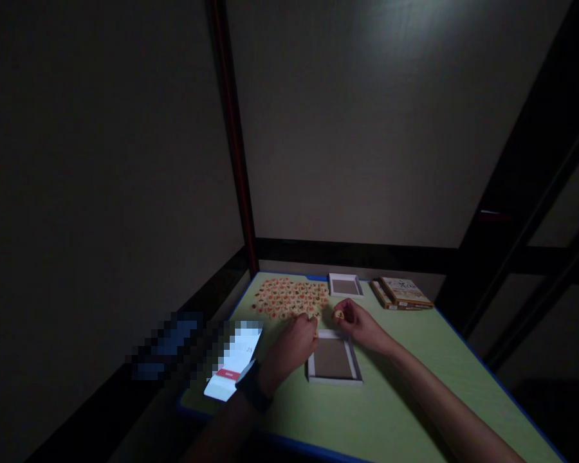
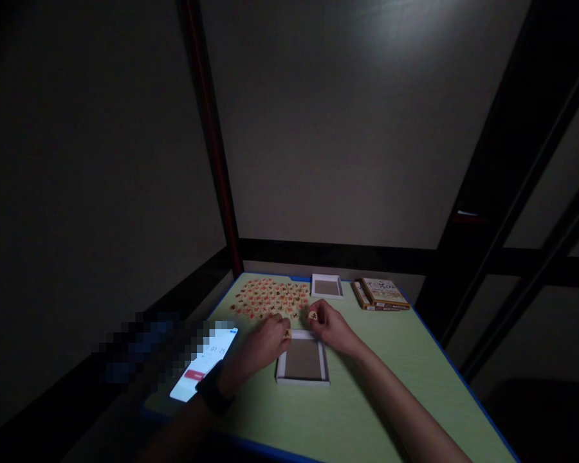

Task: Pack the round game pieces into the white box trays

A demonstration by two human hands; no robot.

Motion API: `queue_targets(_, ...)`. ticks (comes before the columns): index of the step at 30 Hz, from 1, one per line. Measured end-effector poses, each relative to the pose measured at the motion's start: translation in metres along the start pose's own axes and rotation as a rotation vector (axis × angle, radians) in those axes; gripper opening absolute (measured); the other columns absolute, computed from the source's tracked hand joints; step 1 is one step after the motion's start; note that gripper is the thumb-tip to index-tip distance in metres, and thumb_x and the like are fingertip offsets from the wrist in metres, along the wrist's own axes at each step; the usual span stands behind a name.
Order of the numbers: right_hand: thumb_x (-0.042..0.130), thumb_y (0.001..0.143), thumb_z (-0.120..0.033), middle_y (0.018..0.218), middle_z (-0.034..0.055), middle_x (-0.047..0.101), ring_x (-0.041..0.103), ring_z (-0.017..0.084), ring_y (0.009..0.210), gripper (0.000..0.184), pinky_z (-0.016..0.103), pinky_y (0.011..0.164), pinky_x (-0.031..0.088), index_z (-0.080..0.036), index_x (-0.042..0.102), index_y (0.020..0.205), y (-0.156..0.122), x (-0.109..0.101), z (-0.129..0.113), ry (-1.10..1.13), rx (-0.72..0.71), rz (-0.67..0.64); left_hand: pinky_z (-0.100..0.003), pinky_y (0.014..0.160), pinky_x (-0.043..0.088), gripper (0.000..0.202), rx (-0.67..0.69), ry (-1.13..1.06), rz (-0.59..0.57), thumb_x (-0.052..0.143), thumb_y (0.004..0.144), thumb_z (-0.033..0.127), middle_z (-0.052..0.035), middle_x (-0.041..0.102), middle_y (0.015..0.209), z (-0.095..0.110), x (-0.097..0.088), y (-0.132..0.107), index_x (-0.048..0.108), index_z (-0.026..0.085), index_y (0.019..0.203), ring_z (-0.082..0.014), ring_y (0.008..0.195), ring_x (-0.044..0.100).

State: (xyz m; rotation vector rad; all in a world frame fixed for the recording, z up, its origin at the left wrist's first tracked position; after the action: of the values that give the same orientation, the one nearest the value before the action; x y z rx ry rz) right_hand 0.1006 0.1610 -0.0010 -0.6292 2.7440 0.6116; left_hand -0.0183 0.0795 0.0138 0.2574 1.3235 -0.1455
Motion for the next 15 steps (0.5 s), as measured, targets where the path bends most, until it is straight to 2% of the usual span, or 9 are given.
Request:
queue_targets(2, 0.063, 0.077, -0.038, 0.074, -0.0003, 0.057, 0.049, 0.013, 0.064, 0.024, 0.026, 0.059, 0.042, -0.019, 0.054, 0.088, -0.002, 0.002, 0.000, -0.050, -0.004, -0.013, -0.033, 0.100, 0.041, 0.020, -0.008, 0.012, -0.019, 0.045, 0.090, 0.013, -0.0123, 0.060, 0.113, 0.001, 0.003, -0.001, 0.062, 0.014, 0.101, -0.0225, 0.110, 0.056)
queue_targets(7, 0.062, 0.075, -0.031, 0.080, 0.0028, 0.062, 0.052, 0.014, 0.064, 0.022, 0.026, 0.057, 0.043, -0.017, 0.062, 0.091, -0.004, 0.005, -0.001, -0.156, -0.015, -0.008, -0.030, 0.096, 0.043, 0.013, -0.014, -0.035, -0.035, 0.050, 0.087, 0.014, -0.0088, 0.057, 0.111, -0.003, 0.005, 0.000, 0.062, 0.017, 0.087, -0.0204, 0.106, 0.057)
queue_targets(12, 0.065, 0.075, -0.030, 0.081, 0.0031, 0.067, 0.057, 0.015, 0.065, 0.033, 0.026, 0.059, 0.045, -0.016, 0.067, 0.105, -0.005, 0.014, 0.005, -0.137, 0.030, -0.051, -0.029, 0.095, 0.043, 0.016, -0.052, -0.122, 0.007, 0.051, 0.086, 0.012, -0.0079, 0.055, 0.116, -0.011, 0.013, 0.000, 0.058, 0.019, 0.099, -0.0196, 0.108, 0.055)
queue_targets(15, 0.067, 0.075, -0.027, 0.082, 0.0044, 0.069, 0.060, 0.018, 0.072, 0.032, 0.029, 0.065, 0.048, -0.015, 0.068, 0.105, -0.006, 0.018, 0.004, -0.149, 0.038, -0.049, -0.030, 0.095, 0.043, 0.021, -0.106, -0.163, 0.043, 0.052, 0.084, 0.012, -0.0097, 0.052, 0.120, -0.016, 0.016, 0.001, 0.054, 0.018, 0.104, -0.0204, 0.109, 0.054)
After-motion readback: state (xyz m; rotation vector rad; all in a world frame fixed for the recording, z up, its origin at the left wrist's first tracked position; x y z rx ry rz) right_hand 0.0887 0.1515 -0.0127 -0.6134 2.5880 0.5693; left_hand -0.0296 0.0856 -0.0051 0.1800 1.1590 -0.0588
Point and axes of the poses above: each hand's wrist, its own y-axis towards the middle knuckle, its own x-axis out of the palm, z = x × y, the point moved 9 cm from there along y, towards the middle knuckle
